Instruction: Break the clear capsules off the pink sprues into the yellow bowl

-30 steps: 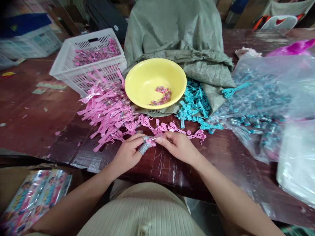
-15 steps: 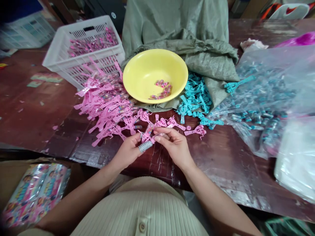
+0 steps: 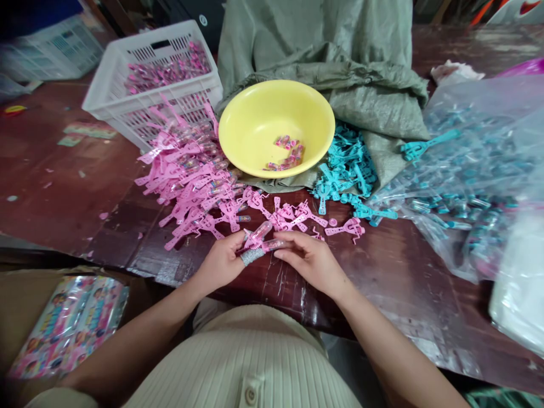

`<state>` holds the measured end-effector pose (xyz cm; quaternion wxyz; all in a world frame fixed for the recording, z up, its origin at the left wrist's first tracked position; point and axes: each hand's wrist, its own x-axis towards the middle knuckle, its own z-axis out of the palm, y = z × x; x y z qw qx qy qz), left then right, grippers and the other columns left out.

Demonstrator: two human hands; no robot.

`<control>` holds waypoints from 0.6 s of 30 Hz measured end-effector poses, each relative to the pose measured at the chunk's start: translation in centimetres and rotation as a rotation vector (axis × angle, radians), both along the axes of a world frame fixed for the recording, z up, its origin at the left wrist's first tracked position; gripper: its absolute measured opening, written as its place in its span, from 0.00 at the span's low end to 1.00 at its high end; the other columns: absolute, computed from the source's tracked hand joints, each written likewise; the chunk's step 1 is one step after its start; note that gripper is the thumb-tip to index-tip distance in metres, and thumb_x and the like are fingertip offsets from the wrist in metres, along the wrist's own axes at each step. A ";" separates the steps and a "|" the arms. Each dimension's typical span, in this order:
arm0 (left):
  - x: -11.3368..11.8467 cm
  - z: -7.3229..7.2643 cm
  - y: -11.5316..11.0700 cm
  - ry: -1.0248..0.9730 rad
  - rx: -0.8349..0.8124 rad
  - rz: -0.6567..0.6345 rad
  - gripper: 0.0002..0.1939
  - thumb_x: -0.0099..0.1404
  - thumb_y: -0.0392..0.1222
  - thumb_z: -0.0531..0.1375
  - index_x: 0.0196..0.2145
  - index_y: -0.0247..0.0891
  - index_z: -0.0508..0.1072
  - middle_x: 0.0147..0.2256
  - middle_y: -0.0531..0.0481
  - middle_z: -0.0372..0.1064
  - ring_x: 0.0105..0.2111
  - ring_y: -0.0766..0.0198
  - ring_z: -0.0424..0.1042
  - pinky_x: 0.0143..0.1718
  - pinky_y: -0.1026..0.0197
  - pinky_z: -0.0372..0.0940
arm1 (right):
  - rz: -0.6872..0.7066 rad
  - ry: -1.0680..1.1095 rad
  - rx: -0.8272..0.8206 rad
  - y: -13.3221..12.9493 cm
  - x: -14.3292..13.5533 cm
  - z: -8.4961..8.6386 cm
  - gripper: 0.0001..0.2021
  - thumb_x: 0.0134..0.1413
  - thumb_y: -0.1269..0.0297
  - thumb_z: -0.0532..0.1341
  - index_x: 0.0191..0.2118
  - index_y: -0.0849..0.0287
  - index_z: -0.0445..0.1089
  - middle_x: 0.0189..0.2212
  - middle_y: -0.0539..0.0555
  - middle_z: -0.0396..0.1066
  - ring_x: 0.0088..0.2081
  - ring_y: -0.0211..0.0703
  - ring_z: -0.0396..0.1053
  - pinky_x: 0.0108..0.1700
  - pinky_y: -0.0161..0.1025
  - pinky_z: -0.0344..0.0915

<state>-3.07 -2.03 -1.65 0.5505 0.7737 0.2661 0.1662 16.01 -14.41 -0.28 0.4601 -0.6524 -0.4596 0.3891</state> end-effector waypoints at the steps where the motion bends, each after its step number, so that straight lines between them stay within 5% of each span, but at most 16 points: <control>1: 0.0 0.1 0.1 0.003 0.026 -0.013 0.04 0.68 0.39 0.60 0.38 0.37 0.72 0.35 0.50 0.73 0.35 0.63 0.71 0.38 0.64 0.61 | 0.026 -0.088 0.003 -0.1 0.3 0.1 0.17 0.57 0.57 0.67 0.52 0.50 0.74 0.51 0.51 0.76 0.50 0.41 0.75 0.58 0.44 0.71; 4: -0.1 0.3 0.3 0.025 0.170 -0.033 0.02 0.68 0.37 0.59 0.35 0.36 0.70 0.35 0.49 0.72 0.35 0.63 0.70 0.38 0.63 0.60 | 0.090 -0.190 -0.050 -0.2 0.5 0.2 0.13 0.62 0.53 0.63 0.46 0.53 0.75 0.41 0.52 0.78 0.41 0.39 0.76 0.48 0.39 0.73; 8: -0.2 0.6 0.7 0.020 0.239 -0.075 0.04 0.68 0.37 0.59 0.34 0.36 0.68 0.34 0.49 0.70 0.34 0.64 0.69 0.37 0.64 0.59 | 0.100 -0.037 -0.234 -0.2 0.1 0.1 0.23 0.67 0.45 0.52 0.34 0.59 0.72 0.29 0.52 0.74 0.27 0.35 0.72 0.32 0.35 0.70; 13: -0.4 0.9 1.7 0.044 0.211 -0.064 0.10 0.68 0.39 0.60 0.30 0.35 0.66 0.28 0.53 0.65 0.28 0.68 0.63 0.32 0.65 0.55 | 0.170 0.016 -0.162 0.2 0.6 1.1 0.25 0.61 0.48 0.62 0.59 0.55 0.63 0.44 0.54 0.74 0.30 0.33 0.71 0.33 0.33 0.71; 16: -0.6 0.9 2.0 0.043 0.241 -0.082 0.09 0.69 0.40 0.60 0.32 0.34 0.67 0.30 0.52 0.66 0.30 0.67 0.65 0.33 0.65 0.56 | 0.167 -0.067 -0.178 0.8 0.6 1.6 0.18 0.62 0.48 0.60 0.43 0.59 0.70 0.32 0.51 0.72 0.25 0.31 0.68 0.29 0.31 0.66; 18: -0.6 1.0 1.9 0.036 0.264 -0.068 0.08 0.69 0.41 0.59 0.34 0.34 0.69 0.33 0.50 0.69 0.34 0.64 0.68 0.37 0.64 0.59 | 0.156 -0.090 -0.239 1.3 0.4 1.6 0.22 0.65 0.45 0.55 0.33 0.61 0.69 0.22 0.49 0.67 0.21 0.30 0.64 0.26 0.30 0.62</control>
